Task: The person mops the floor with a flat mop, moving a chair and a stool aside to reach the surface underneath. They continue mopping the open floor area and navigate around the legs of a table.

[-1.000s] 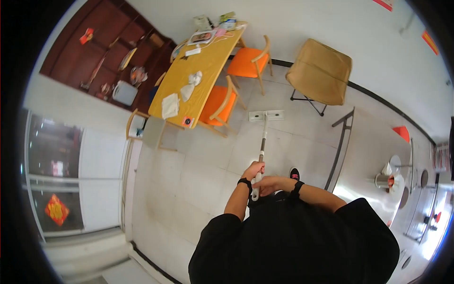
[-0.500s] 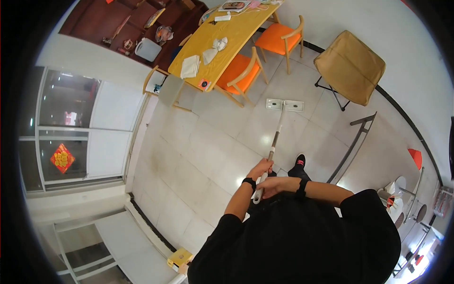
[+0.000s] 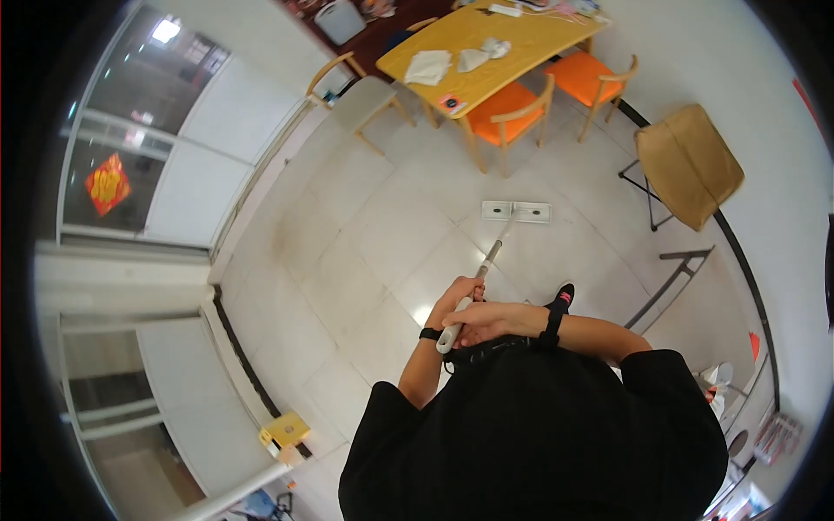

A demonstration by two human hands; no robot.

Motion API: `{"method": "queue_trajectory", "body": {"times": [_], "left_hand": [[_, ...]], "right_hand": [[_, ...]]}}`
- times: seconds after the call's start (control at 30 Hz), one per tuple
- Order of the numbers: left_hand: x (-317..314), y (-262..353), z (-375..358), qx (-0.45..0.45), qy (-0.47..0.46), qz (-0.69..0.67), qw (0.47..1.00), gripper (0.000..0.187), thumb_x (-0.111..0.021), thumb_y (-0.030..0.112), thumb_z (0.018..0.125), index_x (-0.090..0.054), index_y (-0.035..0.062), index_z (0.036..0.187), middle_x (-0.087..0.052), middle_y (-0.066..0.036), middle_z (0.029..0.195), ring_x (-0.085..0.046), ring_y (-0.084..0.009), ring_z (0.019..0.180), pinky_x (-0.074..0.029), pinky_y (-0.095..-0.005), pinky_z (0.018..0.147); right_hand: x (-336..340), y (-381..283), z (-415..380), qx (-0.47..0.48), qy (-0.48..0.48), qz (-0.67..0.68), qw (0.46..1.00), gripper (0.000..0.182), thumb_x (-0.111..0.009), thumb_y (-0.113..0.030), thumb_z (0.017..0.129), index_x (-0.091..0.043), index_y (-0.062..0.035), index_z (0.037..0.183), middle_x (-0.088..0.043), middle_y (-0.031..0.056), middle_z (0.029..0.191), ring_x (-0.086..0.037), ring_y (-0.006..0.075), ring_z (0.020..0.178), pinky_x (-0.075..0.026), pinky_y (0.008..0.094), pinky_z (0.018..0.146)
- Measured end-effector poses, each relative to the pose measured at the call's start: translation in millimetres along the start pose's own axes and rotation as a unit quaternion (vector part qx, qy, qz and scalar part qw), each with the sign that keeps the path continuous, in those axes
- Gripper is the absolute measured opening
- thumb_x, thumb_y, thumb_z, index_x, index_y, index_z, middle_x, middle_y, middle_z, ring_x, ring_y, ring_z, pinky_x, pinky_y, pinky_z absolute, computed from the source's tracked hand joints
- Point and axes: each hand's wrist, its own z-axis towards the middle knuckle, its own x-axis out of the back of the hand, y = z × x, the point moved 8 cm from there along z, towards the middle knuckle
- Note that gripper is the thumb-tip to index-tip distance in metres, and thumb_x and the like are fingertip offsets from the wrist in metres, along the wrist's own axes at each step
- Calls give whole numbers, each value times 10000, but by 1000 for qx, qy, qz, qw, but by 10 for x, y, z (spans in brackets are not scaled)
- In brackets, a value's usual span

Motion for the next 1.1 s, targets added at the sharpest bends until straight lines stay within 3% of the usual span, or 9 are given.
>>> {"method": "queue_trajectory", "body": {"times": [0.23,0.33,0.43,0.47,0.57,0.7,0.9,1.03,1.1], "left_hand": [[1182,-197,-395,-59,120,-157,978,171,-458,119,808,-440,27,664,-446,-5,520,-400,-76,435,-336,-196,406],[1491,-89,-448,-181,150,-222,946,162,-461,91,765,-455,-10,639,-474,-75,529,-456,-189,448,-396,-298,445],[1671,-202,-188,-147,103,-191,965,112,-454,92,798,-411,20,724,-451,-41,563,-416,-128,482,-362,-241,484],[1749,-321,-1,-112,94,-286,947,106,-454,84,806,-416,1,751,-467,-65,584,-440,-143,504,-379,-251,493],[1717,-296,140,-116,94,-306,940,106,-448,76,816,-430,-22,781,-479,-87,605,-460,-167,523,-401,-271,506],[1268,-217,559,-117,80,-259,955,118,-443,72,824,-432,-45,814,-480,-98,621,-470,-182,534,-415,-290,508],[221,-355,1189,24,-15,-293,956,78,-398,18,816,-437,-51,813,-505,-129,718,-474,-193,557,-435,-320,534],[-590,-349,1332,41,-10,-291,956,60,-404,7,801,-440,-39,815,-499,-120,712,-479,-193,563,-439,-318,532],[-1133,-363,1334,79,-102,-259,957,56,-414,5,790,-439,-36,818,-498,-117,713,-489,-192,571,-445,-311,532]], "right_hand": [[-248,-73,746,-66,26,-106,992,242,-514,-262,807,-521,-19,816,-579,58,715,-522,112,542,-441,195,499],[37,-58,1080,-77,47,-137,986,206,-503,-251,806,-490,-47,779,-546,33,664,-496,93,506,-413,187,463],[141,-65,1133,-78,114,-172,975,184,-498,-206,808,-460,-27,789,-515,27,655,-487,100,510,-412,203,461],[103,-90,1081,-66,131,-121,982,178,-494,-183,810,-448,-11,808,-500,29,652,-484,110,518,-415,216,467],[185,-124,1025,-34,146,-21,988,180,-471,-139,814,-402,23,848,-479,57,681,-479,129,528,-423,233,461],[646,-104,515,11,199,69,978,189,-461,-131,815,-386,28,885,-458,80,704,-461,134,520,-406,235,425],[1221,15,-515,53,282,26,958,237,-501,-218,817,-445,10,854,-476,57,639,-412,104,433,-347,214,379],[1306,34,-1348,59,337,0,939,278,-521,-266,810,-469,5,841,-475,51,625,-395,98,395,-329,203,367],[1428,118,-1760,36,384,-45,922,306,-538,-308,798,-494,-5,806,-475,49,613,-416,97,410,-319,199,361]]}}
